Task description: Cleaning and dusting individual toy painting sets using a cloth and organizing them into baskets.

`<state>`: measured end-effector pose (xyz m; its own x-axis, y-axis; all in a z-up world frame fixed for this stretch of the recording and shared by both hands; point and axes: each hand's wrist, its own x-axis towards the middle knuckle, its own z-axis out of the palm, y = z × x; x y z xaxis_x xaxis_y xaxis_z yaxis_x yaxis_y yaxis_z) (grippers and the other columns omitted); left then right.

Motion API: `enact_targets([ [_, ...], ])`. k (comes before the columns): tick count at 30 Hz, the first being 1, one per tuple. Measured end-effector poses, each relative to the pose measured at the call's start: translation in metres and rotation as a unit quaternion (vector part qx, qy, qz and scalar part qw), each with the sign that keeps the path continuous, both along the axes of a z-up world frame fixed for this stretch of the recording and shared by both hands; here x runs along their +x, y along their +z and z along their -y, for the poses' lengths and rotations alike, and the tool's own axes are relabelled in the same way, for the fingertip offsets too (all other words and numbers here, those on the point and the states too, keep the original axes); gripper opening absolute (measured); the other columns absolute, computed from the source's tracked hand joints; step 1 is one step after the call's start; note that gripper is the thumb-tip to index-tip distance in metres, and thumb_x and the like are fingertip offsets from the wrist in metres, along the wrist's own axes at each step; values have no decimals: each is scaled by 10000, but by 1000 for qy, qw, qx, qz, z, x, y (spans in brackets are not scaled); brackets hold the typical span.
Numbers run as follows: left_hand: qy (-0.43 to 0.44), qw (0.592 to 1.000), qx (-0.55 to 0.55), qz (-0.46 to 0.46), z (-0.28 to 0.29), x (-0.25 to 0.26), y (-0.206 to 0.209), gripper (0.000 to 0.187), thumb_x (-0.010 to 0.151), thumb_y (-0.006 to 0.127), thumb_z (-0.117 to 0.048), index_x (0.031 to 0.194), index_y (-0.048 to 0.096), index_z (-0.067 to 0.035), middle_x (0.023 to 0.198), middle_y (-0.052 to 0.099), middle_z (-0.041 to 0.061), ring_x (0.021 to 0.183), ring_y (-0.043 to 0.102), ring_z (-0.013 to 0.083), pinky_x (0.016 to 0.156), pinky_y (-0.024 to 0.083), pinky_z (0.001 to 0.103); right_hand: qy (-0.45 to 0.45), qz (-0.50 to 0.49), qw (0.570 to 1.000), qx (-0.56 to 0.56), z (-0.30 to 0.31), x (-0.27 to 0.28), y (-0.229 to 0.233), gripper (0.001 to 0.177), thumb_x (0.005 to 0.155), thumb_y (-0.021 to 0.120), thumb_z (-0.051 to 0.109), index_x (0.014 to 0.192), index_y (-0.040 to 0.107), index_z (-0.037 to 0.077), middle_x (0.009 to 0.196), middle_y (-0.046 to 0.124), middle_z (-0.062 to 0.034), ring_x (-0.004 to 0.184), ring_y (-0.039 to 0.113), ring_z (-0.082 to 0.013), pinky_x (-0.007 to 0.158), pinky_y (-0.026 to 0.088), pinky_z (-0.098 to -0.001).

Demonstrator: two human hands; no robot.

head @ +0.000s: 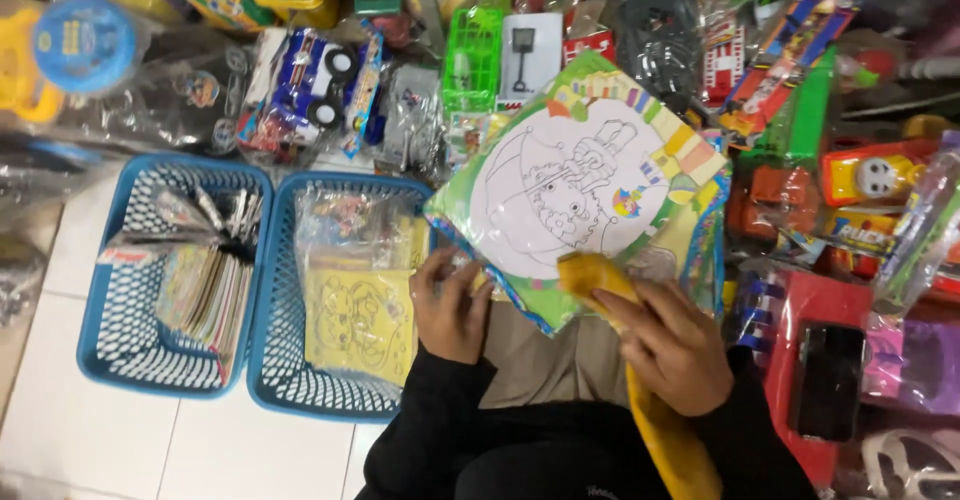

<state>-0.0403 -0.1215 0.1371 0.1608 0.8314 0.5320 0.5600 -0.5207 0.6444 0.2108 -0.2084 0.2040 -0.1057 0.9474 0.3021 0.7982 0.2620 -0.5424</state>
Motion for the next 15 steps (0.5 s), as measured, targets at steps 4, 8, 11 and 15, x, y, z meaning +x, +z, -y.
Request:
enact_targets([
  [4, 104, 940, -249, 210, 20, 15, -32, 434, 944, 756, -129, 1332, 578, -49, 1412, 508, 208, 1133, 593, 351, 887, 513, 402, 107, 92, 990, -4, -22, -30, -14, 616, 715, 689, 71, 1329, 641, 90, 1133, 601, -155, 1033, 607, -356, 880, 533, -472],
  [8, 90, 980, -149, 97, 26, 21, -40, 617, 892, 817, -120, 1409, 498, -16, 1426, 518, 198, 1302, 531, 392, 1048, 466, 430, 124, 112, 986, -21, -22, -45, -27, 596, 768, 690, 106, 1361, 645, 147, 1162, 582, -153, 1098, 563, -373, 895, 514, -476],
  [11, 92, 975, -157, 131, 22, 22, -35, 667, 861, 823, -133, 1423, 483, -13, 1430, 486, 214, 1301, 513, 389, 1043, 447, 429, 65, 159, 985, 18, -20, -51, -24, 557, 742, 724, 202, 1295, 665, 241, 1161, 583, -124, 1078, 516, -371, 884, 433, -558],
  [15, 90, 962, -201, 159, 14, 24, -39, 688, 866, 816, -143, 1431, 450, -1, 1434, 467, 216, 1300, 510, 354, 1058, 432, 421, 22, 181, 983, 5, -23, -51, -22, 588, 724, 719, 195, 1302, 658, 287, 1230, 567, -143, 1156, 517, -382, 921, 410, -550],
])
